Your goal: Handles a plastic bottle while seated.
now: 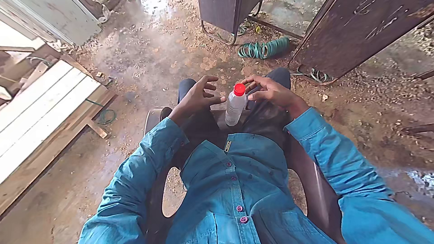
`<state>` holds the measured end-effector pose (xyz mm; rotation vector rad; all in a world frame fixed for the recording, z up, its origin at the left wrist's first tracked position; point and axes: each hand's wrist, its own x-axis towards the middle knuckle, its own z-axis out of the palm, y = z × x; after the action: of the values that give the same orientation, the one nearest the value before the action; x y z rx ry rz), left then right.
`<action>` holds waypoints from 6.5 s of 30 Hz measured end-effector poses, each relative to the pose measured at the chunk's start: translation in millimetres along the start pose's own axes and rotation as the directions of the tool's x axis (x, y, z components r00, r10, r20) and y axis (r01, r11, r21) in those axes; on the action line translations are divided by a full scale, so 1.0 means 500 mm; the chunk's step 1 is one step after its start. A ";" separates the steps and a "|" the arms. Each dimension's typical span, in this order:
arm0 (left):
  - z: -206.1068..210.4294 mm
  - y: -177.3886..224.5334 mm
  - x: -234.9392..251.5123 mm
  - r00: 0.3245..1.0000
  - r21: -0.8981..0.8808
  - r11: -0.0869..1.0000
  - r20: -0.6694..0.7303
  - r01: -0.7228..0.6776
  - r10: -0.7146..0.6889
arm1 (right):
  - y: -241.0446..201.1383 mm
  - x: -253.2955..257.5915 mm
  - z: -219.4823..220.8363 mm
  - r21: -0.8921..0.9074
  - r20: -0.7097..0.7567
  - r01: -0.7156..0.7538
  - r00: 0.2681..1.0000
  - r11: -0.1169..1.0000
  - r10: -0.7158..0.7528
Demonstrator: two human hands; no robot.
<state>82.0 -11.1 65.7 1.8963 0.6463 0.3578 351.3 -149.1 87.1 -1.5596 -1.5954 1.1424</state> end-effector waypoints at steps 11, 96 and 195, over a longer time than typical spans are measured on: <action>0.018 -0.003 0.000 0.999 -0.109 0.994 -0.050 0.017 -0.022 | 0.005 0.003 0.002 0.025 0.033 -0.008 0.999 1.000 0.008; 0.027 0.005 -0.011 0.979 -0.354 0.930 0.130 -0.101 0.156 | 0.013 -0.003 0.049 0.363 -0.045 0.186 0.982 0.913 -0.183; 0.039 0.035 -0.022 0.725 0.622 0.622 -0.123 -0.476 0.677 | -0.024 -0.007 0.035 -0.750 -0.243 0.343 0.652 0.565 -0.718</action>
<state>88.1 -37.5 74.3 2.6373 0.3325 1.0551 330.9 -154.4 90.7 -1.3716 -1.9543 -0.2661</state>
